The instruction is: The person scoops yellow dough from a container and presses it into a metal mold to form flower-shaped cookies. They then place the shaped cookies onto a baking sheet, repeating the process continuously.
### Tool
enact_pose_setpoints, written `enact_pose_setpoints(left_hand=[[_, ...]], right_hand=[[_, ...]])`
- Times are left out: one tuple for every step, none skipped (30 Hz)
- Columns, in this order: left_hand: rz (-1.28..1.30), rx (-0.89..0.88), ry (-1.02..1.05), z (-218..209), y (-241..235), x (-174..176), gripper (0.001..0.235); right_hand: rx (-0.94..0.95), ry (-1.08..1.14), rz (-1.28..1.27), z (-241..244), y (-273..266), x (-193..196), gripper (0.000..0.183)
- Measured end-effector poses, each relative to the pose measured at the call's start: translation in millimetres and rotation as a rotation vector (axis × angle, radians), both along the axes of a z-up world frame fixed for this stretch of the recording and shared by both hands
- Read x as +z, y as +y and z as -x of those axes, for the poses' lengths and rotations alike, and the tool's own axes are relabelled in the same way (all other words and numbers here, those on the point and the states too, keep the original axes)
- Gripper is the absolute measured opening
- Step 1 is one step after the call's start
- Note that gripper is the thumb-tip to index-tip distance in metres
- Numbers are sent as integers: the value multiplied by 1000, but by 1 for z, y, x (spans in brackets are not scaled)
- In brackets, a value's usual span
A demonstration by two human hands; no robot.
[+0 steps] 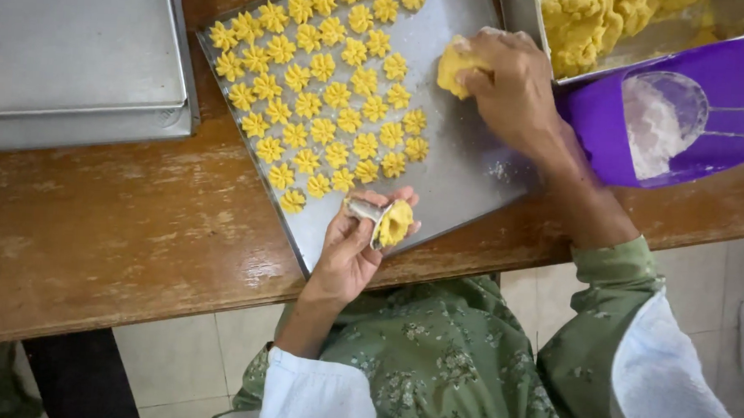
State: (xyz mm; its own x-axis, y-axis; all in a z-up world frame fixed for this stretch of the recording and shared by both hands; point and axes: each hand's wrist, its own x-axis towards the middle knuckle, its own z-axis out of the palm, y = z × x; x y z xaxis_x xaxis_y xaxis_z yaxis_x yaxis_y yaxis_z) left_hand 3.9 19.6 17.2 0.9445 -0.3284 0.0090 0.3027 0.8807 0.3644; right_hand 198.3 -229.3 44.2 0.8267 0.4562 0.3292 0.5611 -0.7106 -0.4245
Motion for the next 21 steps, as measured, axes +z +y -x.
enact_pose_setpoints(left_hand=[[0, -2, -1, 2, 2, -2, 24], [9, -25, -5, 5, 3, -5, 25], [18, -49, -9, 8, 3, -8, 26], [20, -51, -8, 8, 3, -7, 26], [12, -62, -10, 9, 3, -7, 26], [2, -73, -15, 9, 4, -6, 26], [2, -75, -17, 10, 5, -7, 26], [5, -71, -11, 11, 5, -9, 26], [8, -67, -4, 12, 5, -11, 26], [10, -63, -2, 13, 5, -11, 26], [12, -59, -6, 13, 6, -11, 27], [14, -55, -11, 13, 6, -12, 28], [17, -51, -8, 13, 6, -11, 28], [19, -60, -11, 13, 7, -11, 28], [21, -69, -14, 12, 7, -11, 28], [23, -70, -13, 12, 7, -11, 28], [28, -69, -18, 11, 7, -11, 29], [33, -66, -23, 11, 6, -11, 29], [36, -66, -21, 10, 7, -11, 29], [31, -64, -17, 11, 7, -10, 29], [26, -62, -12, 11, 7, -10, 28]], right_hand=[[-2, -1, 0, -1, 7, 5, 28], [-35, 10, 18, -2, 13, 10, 15], [-69, 22, 36, -3, 18, 15, 13], [-71, 23, 38, -10, 23, 9, 13], [-50, -16, 33, -18, 27, 4, 11], [-28, -58, 26, -27, 32, -1, 10], [-30, -60, 26, -32, 34, -5, 10], [-19, -111, 34, -38, 37, -9, 10], [-8, -161, 41, -43, 40, -14, 19], [-4, -158, 44, -47, 40, -20, 19], [13, -182, 70, -50, 40, -26, 21], [30, -206, 97, -53, 39, -32, 23], [34, -203, 99, -49, 40, -28, 23], [50, -175, 125, -44, 40, -25, 20], [66, -147, 150, -40, 40, -21, 17], [64, -146, 153, -33, 39, -15, 17], [68, -108, 167, -25, 38, -10, 18], [73, -70, 181, -18, 37, -6, 21], [72, -68, 184, -11, 38, 0, 21], [107, -116, 231, -3, 38, 5, 11], [142, -164, 277, 4, 39, 10, 15]])
